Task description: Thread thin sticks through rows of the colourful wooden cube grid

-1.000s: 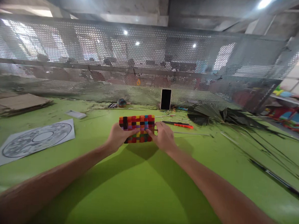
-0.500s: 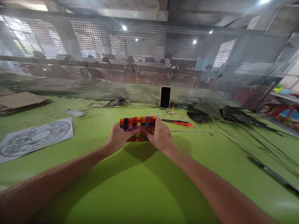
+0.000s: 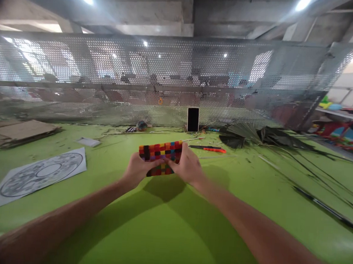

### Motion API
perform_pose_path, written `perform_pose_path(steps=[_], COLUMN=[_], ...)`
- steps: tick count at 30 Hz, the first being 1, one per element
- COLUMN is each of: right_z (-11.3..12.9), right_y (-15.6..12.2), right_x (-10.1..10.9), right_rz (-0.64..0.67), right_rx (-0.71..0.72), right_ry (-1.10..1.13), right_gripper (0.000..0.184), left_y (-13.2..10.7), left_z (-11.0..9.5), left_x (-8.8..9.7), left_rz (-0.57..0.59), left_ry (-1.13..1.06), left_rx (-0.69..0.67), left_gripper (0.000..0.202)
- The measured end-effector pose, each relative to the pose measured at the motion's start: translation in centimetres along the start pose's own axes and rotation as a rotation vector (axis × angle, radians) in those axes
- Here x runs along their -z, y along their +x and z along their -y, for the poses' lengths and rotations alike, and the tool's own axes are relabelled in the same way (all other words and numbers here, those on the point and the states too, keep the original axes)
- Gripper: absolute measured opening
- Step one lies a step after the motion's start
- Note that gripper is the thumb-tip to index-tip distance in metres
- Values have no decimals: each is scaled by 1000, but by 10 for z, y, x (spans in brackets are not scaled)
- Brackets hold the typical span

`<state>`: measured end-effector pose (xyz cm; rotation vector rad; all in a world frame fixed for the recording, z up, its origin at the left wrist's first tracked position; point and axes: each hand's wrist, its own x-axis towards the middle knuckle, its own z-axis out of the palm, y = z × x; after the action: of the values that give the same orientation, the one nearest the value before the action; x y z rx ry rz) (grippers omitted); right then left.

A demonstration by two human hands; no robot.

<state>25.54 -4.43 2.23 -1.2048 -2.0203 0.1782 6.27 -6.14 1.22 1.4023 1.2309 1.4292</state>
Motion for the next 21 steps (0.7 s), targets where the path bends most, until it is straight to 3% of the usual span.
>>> perform_pose_path(steps=[6, 11, 17, 21], right_z=[-2, -3, -9, -12], right_y=[2, 3, 3, 3], right_x=[2, 3, 4, 3], right_rz=[37, 21, 39, 45], right_rx=[-14, 15, 32, 25], right_ry=[-120, -143, -122, -131], right_gripper=[49, 47, 47, 49], left_y=[1, 0, 6, 8], left_z=[-2, -2, 2, 4], left_x=[2, 1, 5, 6], left_rz=[-31, -41, 97, 120], left_ry=[40, 2, -151, -176], left_rx=[-47, 23, 71, 67], left_gripper=[37, 36, 43, 47])
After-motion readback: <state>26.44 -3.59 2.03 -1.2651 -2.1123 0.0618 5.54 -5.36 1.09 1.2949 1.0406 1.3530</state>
